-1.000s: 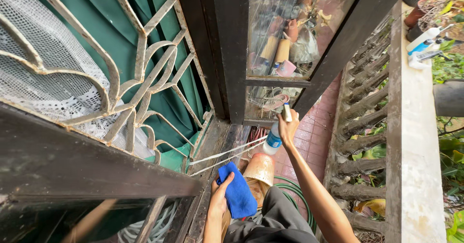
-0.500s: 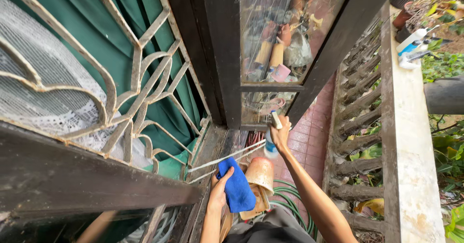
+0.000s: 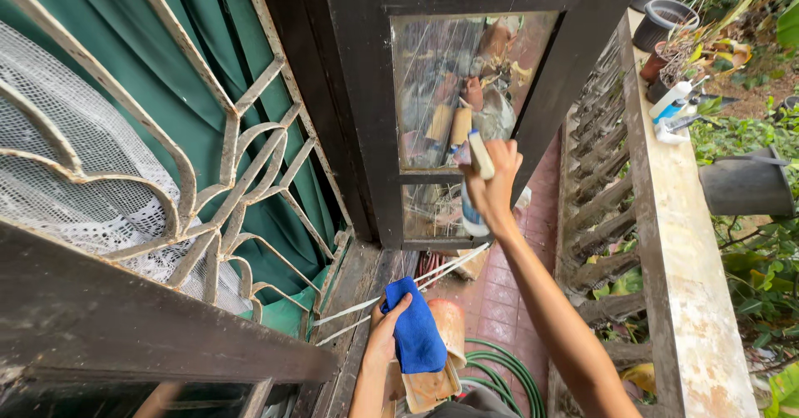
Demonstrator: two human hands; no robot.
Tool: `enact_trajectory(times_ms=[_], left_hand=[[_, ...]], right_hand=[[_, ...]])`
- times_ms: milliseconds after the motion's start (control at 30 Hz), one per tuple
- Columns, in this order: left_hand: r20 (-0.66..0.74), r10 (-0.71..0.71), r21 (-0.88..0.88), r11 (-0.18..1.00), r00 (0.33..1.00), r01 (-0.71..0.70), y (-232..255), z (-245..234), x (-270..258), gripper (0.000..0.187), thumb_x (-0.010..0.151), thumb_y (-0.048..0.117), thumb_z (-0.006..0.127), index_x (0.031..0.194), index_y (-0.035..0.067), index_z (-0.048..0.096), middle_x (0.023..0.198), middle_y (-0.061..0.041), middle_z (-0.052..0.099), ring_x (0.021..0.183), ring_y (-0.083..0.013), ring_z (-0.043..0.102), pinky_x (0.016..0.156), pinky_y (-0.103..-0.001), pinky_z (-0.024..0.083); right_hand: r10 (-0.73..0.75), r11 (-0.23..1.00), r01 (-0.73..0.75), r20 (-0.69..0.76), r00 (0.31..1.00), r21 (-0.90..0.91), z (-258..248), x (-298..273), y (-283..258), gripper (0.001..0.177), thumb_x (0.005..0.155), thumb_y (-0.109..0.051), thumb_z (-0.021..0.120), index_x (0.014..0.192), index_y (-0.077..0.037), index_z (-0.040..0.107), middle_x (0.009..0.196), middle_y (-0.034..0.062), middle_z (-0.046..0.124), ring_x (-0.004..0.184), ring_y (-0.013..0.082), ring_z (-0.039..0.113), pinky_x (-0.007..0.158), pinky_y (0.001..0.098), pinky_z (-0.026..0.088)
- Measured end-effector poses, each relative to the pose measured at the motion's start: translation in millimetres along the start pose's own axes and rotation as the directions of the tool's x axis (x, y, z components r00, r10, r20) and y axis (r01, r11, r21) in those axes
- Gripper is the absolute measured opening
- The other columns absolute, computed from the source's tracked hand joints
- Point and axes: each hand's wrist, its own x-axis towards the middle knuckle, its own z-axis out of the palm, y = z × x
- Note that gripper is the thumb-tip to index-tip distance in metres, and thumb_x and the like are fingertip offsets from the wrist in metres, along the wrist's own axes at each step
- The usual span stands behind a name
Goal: The person sprays a cleaning solution onto a window pane and then wipes the glass with a blue cloth. They repeat this process on different sections of the window, moving the cloth to different sides to continue cleaning.
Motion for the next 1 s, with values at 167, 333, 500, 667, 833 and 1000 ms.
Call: enact_trajectory(times_ms=[167,333,500,667,833,1000], left_hand=[[0.009,0.068,0.007,0.998,0.998,-0.068,20.7,10.5,6.0,0.022,0.072,0.013,0.068,0.091,0.004,0.061,0.081,-0.005,0.064,0.071,-0.0141,0.062,0.064,-0.028,0.05],[0.01,0.11,0.037,0.993,0.994,-0.111,44.7,23.2,4.4,0.023,0.07,0.012,0.068,0.092,0.005,0.062,0.082,-0.004,0.065,0.072,-0.0127,0.062,0.066,-0.027,0.05],[0.011,0.138,0.031,0.99,0.99,-0.138,50.0,27.3,7.8,0.021,0.072,0.011,0.067,0.091,0.003,0.062,0.082,-0.005,0.065,0.072,-0.0136,0.062,0.066,-0.027,0.049],[0.025,0.146,0.039,0.988,0.989,-0.146,47.9,30.4,7.9,0.02,0.072,0.011,0.067,0.09,0.003,0.063,0.082,-0.005,0.065,0.073,-0.0132,0.062,0.066,-0.027,0.049],[0.001,0.113,0.022,0.993,0.994,-0.113,47.4,30.0,9.9,0.02,0.071,0.011,0.067,0.09,0.004,0.063,0.082,-0.005,0.066,0.073,-0.0132,0.062,0.066,-0.027,0.049],[-0.019,0.105,0.04,0.994,0.994,-0.104,44.6,26.0,13.5,0.022,0.072,0.011,0.067,0.091,0.002,0.062,0.082,-0.006,0.065,0.072,-0.0144,0.062,0.065,-0.027,0.05]], right_hand=[[-0.023,0.998,0.022,0.028,0.999,0.051,-15.3,56.0,-14.4,0.017,0.061,-0.009,0.065,0.071,-0.004,0.053,0.074,0.0068,0.051,0.079,0.0284,0.04,0.073,0.0377,0.028],[0.019,0.999,-0.02,0.022,1.0,0.05,-21.4,62.8,-19.5,0.014,0.062,-0.007,0.064,0.067,-0.003,0.051,0.073,0.0078,0.05,0.078,0.0275,0.04,0.074,0.0369,0.029],[-0.081,0.995,0.083,-0.042,0.996,0.049,-28.6,65.4,-22.7,0.016,0.06,-0.007,0.063,0.071,-0.003,0.052,0.073,0.0072,0.052,0.077,0.0271,0.041,0.074,0.0378,0.027],[-0.052,0.998,0.052,-0.016,0.999,0.038,-22.5,70.9,-12.5,0.013,0.061,-0.007,0.061,0.067,-0.003,0.05,0.071,0.0076,0.052,0.077,0.027,0.041,0.074,0.0369,0.027],[-0.055,0.998,0.055,-0.007,0.998,0.007,-18.4,66.3,-8.7,0.012,0.062,-0.008,0.06,0.067,-0.003,0.051,0.072,0.0082,0.052,0.08,0.0268,0.043,0.076,0.0364,0.029],[-0.13,0.99,0.131,-0.027,0.991,0.044,-16.1,61.2,-14.7,0.015,0.062,-0.01,0.061,0.074,-0.004,0.054,0.077,0.0088,0.054,0.083,0.028,0.043,0.078,0.0381,0.028]])
